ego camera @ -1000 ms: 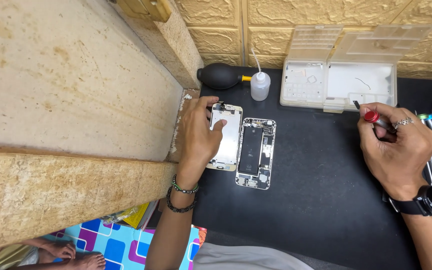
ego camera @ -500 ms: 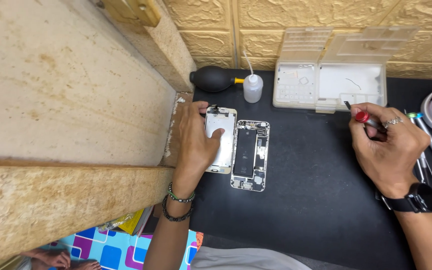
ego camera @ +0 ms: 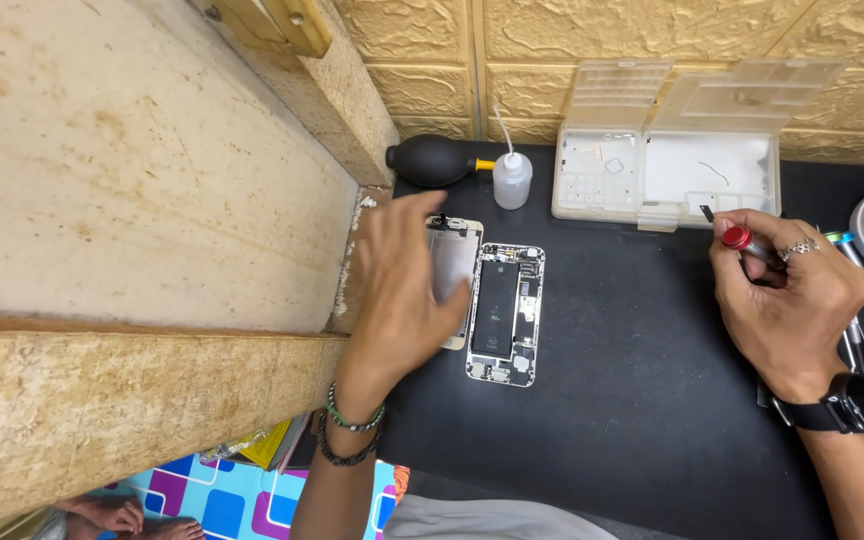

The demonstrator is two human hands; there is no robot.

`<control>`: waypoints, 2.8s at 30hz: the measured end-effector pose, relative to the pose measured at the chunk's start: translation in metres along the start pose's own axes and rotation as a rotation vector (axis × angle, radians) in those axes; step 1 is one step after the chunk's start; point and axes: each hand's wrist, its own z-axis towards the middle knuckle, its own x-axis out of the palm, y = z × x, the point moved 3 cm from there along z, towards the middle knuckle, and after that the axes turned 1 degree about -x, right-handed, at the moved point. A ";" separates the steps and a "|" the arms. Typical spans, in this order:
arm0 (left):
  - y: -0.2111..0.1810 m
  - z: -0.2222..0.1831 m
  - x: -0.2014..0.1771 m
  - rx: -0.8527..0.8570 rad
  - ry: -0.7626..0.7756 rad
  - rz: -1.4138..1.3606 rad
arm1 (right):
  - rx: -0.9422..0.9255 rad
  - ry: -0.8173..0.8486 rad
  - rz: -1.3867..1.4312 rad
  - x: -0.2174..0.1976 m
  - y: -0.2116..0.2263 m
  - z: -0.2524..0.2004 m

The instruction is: The person is using a screwdriver to remove screws and install components into the bottom part of a mobile phone chassis.

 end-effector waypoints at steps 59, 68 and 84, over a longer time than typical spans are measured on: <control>-0.095 -0.008 0.088 0.722 0.403 -0.087 | -0.027 -0.089 -0.008 -0.032 0.000 0.024; -0.088 -0.009 0.095 0.719 0.304 -0.073 | 0.003 0.007 0.001 -0.028 0.000 0.023; -0.086 -0.010 0.095 0.692 0.270 -0.125 | 0.780 0.763 0.312 -0.041 0.006 0.044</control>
